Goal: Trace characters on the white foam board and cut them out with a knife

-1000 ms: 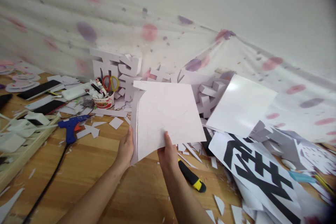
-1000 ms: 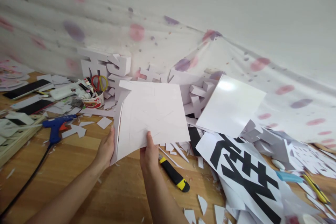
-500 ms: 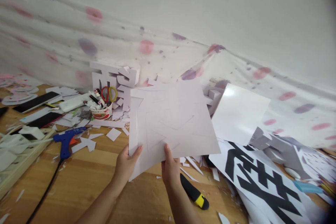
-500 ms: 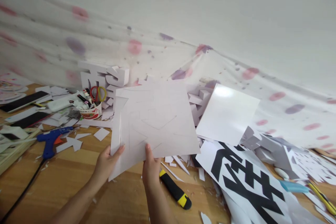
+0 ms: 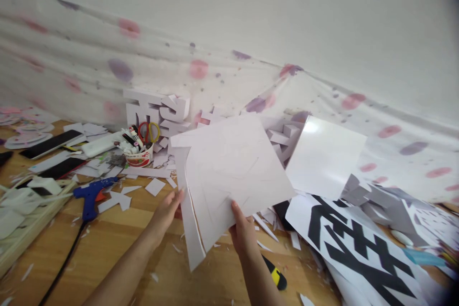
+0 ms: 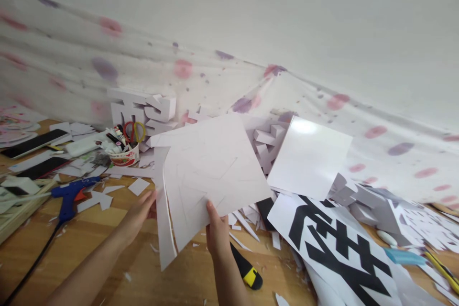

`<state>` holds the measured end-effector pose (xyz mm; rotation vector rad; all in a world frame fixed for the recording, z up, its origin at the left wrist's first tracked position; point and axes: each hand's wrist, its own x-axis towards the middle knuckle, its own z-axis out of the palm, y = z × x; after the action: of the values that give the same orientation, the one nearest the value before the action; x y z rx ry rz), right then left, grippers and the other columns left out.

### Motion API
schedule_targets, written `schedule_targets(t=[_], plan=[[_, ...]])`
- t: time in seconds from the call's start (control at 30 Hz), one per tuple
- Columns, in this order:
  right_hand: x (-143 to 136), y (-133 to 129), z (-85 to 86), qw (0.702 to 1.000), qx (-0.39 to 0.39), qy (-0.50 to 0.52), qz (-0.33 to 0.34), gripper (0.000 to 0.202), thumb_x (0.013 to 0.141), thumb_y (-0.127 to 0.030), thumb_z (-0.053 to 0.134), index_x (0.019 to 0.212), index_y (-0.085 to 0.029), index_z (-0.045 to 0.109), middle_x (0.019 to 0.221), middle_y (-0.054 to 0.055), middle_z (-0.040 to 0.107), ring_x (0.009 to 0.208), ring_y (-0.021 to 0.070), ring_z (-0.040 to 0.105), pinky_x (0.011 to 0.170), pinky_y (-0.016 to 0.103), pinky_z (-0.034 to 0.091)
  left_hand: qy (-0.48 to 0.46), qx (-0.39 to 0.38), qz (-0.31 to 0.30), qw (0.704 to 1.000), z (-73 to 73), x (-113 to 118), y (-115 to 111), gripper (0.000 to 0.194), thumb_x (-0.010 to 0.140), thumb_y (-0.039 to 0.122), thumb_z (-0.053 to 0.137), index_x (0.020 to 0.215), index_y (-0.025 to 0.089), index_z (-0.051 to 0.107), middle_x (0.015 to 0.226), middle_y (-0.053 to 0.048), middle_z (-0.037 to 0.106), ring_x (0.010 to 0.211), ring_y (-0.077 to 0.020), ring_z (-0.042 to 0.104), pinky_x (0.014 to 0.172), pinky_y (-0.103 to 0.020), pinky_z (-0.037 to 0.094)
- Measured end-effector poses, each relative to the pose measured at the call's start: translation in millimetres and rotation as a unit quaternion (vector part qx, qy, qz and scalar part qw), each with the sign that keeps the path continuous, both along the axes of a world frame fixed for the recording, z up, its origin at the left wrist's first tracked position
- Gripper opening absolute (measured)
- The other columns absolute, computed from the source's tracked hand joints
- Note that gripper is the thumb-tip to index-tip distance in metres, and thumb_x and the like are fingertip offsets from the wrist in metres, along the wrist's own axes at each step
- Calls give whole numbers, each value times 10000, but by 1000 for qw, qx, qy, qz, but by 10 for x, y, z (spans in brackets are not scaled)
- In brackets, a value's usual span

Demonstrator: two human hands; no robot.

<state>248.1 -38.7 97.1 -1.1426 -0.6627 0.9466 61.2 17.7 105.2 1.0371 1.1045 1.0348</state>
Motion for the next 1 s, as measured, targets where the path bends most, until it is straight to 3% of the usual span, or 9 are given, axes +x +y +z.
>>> schedule_targets(t=[0.17,0.27,0.5,0.83,1.0], plan=[[72,-121,-142,989,-26,131,67,600,631,-353,711,1181,-195,532,1091,69,638,1033,262,574,864,393,481,-21,53,170,984,158,-18,263,534,617,621,592,867,151,629,850,-85,667,858,-233,606,736,-306,461],[113,-164,-192,984,-19,162,77,636,621,-328,732,1201,-182,515,1097,74,636,1019,259,582,877,395,472,-69,28,207,976,211,32,261,420,695,526,590,881,152,632,852,-82,676,871,-219,615,757,-300,473],[133,-173,-194,980,-27,187,70,645,623,-333,737,1201,-156,510,1081,88,643,974,263,604,870,398,472,-180,-99,149,967,127,97,141,356,790,433,536,959,136,637,774,-91,687,726,-186,650,685,-283,514],[204,-213,-203,984,-33,159,67,605,594,-349,754,1137,-165,563,1059,84,653,954,273,612,837,402,488,-196,-95,110,970,243,71,94,437,705,451,633,1049,183,599,862,-75,690,734,-187,645,644,-284,510],[190,-231,-219,982,-42,171,69,617,595,-352,753,1145,-155,556,1044,91,658,953,277,612,854,417,472,-251,-110,109,955,157,112,101,343,729,436,614,907,143,626,580,-16,622,426,-103,523,422,-212,433]])
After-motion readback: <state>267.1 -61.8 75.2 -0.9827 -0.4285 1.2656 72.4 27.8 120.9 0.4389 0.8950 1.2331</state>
